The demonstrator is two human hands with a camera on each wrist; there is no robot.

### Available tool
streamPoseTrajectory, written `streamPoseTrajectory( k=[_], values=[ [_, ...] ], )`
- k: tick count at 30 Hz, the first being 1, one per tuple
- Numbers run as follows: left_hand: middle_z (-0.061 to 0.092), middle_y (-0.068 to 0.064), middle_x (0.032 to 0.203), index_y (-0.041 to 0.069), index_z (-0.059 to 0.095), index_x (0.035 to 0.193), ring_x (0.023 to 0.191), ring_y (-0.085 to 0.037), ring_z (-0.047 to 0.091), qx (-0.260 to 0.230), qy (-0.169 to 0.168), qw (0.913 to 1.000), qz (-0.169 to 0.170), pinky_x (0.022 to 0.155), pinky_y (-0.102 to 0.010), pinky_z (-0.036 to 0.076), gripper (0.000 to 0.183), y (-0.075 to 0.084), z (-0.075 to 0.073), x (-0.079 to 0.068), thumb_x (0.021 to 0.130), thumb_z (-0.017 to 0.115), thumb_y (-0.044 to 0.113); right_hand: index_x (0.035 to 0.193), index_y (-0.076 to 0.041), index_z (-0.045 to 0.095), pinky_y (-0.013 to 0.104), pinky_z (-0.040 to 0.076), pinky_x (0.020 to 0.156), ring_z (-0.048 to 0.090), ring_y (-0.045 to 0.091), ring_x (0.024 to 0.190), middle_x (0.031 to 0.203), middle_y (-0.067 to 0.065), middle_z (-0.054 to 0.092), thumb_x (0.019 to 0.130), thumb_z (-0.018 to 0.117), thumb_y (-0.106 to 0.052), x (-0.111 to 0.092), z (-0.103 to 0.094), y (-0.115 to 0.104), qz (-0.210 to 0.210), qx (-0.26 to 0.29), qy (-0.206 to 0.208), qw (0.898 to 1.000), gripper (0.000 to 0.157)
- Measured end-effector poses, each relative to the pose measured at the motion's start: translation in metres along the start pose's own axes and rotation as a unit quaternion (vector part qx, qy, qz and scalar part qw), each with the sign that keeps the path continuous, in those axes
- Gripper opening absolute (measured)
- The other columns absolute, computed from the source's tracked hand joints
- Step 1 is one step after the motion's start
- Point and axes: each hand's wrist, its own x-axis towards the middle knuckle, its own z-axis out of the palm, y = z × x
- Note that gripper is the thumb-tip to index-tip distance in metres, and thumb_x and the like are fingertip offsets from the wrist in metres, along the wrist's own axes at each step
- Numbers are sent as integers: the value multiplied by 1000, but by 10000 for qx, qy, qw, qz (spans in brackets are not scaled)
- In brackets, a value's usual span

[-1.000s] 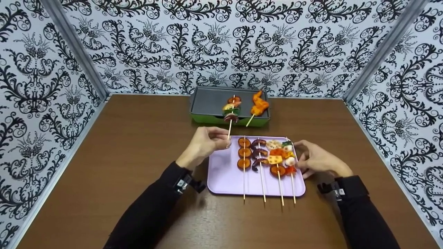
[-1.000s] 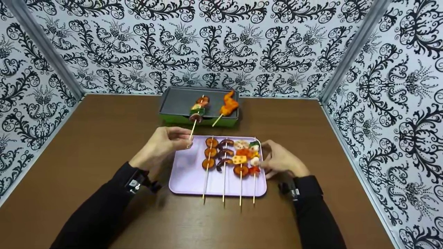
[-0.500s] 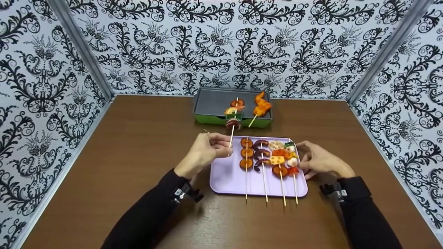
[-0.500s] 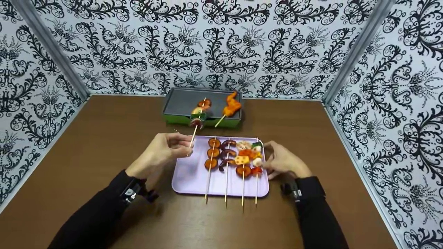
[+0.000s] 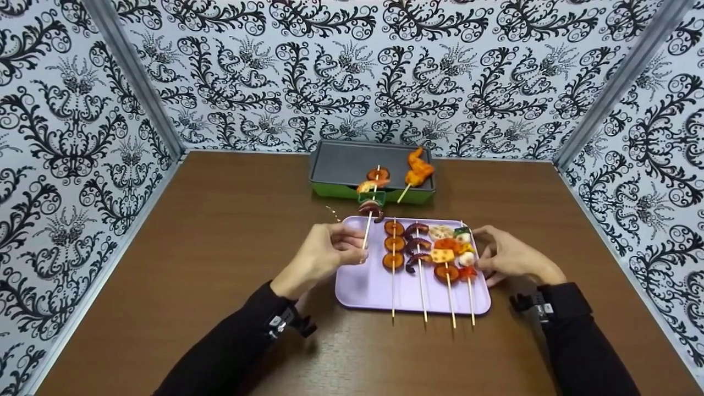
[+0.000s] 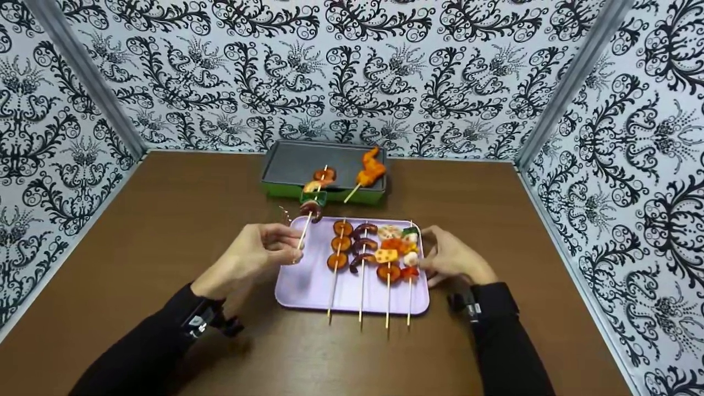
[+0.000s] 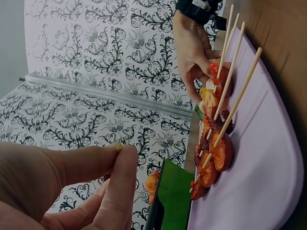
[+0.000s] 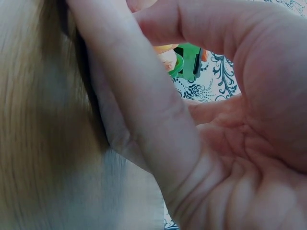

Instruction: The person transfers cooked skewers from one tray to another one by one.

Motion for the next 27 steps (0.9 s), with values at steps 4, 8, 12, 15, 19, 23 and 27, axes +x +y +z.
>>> streamPoseTrajectory(
  k=[4,8,12,15,19,23,27],
  values=[
    [84,-19,113,-12,76,134,91,-12,80,-33,-89,10000,-12,88,-28,74,40,-6,2,-5,96,88,-10,174,8,25,42,76,69,78,24,80,97,15,72,103,76,3,0,0,2,-78,19,-36,10000,88],
    [85,-21,113,-12,77,133,91,-12,80,69,-140,9999,-22,88,-29,74,39,-12,3,-10,96,88,-8,174,8,25,42,76,69,77,25,80,97,14,71,103,77,3,0,1,3,-60,4,-40,10000,89],
    [85,-22,114,-13,76,133,92,-14,81,137,-197,9997,-12,88,-29,74,39,-16,4,-16,97,89,-6,174,6,27,42,76,70,77,25,81,98,15,70,102,78,2,0,0,2,54,-33,1,10000,89],
    [84,-23,115,-13,76,133,93,-14,81,153,-254,9996,16,88,-29,74,40,-18,5,-21,96,88,-7,174,5,28,42,76,70,77,26,81,98,16,71,102,78,2,0,0,0,89,-53,13,9999,88],
    [84,-24,116,-12,76,133,94,-13,81,192,-321,9993,17,87,-26,73,39,-23,6,-25,96,88,-7,174,6,28,43,76,71,78,26,82,98,16,71,103,78,2,1,0,-1,75,-70,1,9999,87],
    [84,-24,115,-13,76,133,93,-13,80,196,-361,9991,-56,85,-23,72,39,-27,7,-27,96,88,-7,174,5,28,43,76,72,78,26,82,100,16,71,103,79,0,1,0,0,78,-91,-2,9999,88],
    [84,-25,114,-15,75,133,92,-12,79,162,-386,9991,-99,85,-21,71,40,-32,8,-29,95,88,-9,174,5,28,43,76,72,77,26,82,100,15,71,103,79,0,0,0,0,74,-60,4,10000,88]
  ],
)
